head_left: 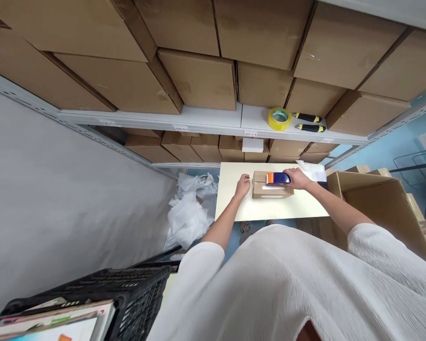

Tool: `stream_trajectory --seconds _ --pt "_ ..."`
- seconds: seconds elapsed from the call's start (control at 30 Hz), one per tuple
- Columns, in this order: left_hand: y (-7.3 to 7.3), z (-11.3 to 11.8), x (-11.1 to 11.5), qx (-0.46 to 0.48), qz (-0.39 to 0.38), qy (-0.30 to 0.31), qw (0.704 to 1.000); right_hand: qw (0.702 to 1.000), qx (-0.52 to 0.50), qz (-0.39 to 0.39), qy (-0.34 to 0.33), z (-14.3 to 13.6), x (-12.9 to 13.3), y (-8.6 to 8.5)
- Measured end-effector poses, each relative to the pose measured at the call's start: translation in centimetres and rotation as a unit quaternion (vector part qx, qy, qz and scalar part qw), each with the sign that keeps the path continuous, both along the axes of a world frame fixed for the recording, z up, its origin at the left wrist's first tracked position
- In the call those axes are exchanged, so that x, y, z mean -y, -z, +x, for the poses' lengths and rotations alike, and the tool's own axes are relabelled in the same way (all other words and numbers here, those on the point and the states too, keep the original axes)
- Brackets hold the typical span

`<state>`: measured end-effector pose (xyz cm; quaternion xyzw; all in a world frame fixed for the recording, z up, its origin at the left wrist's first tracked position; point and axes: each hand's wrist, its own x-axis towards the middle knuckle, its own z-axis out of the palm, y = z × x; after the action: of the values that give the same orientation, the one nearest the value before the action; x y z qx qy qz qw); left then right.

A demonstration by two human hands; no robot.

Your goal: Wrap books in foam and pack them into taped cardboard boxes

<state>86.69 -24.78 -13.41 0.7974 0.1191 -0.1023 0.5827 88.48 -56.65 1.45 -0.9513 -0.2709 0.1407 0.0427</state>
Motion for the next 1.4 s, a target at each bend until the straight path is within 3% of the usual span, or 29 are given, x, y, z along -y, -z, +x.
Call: stream_trajectory --seconds 0.07,0.17,0.27,0.63,0.9,1.17,1.4 --pt "-1.1 0.2 0.1 0.059 0.038 0.096 0.993 1.0 -0.002 -0.001 -0.002 -0.1 -0.2 -0.3" --pt "-2.7 0.6 0.7 0.087 0.131 0.261 0.953 1.0 -0.011 -0.002 -0.005 0.0 -0.4 -0.7" --pt "-3.6 1.0 1.1 0.079 0.193 0.333 0.92 1.0 -0.017 -0.004 -0.022 0.1 -0.6 -1.0" --pt "-4.0 1.3 0.0 0.082 0.258 0.358 0.894 0.998 -0.025 -0.017 -0.047 0.5 0.6 -1.6" --pt "-4.4 1.2 -0.3 0.076 0.287 0.376 0.878 0.998 0.003 -0.022 -0.054 0.5 4.9 -1.2" --pt "-4.6 1.2 -0.7 0.081 0.289 0.375 0.877 1.0 0.015 -0.018 -0.02 -0.2 11.7 -1.0" --pt "-5.0 1.1 -0.9 0.071 0.303 0.375 0.873 1.0 0.01 -0.005 -0.016 -0.9 13.7 -0.1"
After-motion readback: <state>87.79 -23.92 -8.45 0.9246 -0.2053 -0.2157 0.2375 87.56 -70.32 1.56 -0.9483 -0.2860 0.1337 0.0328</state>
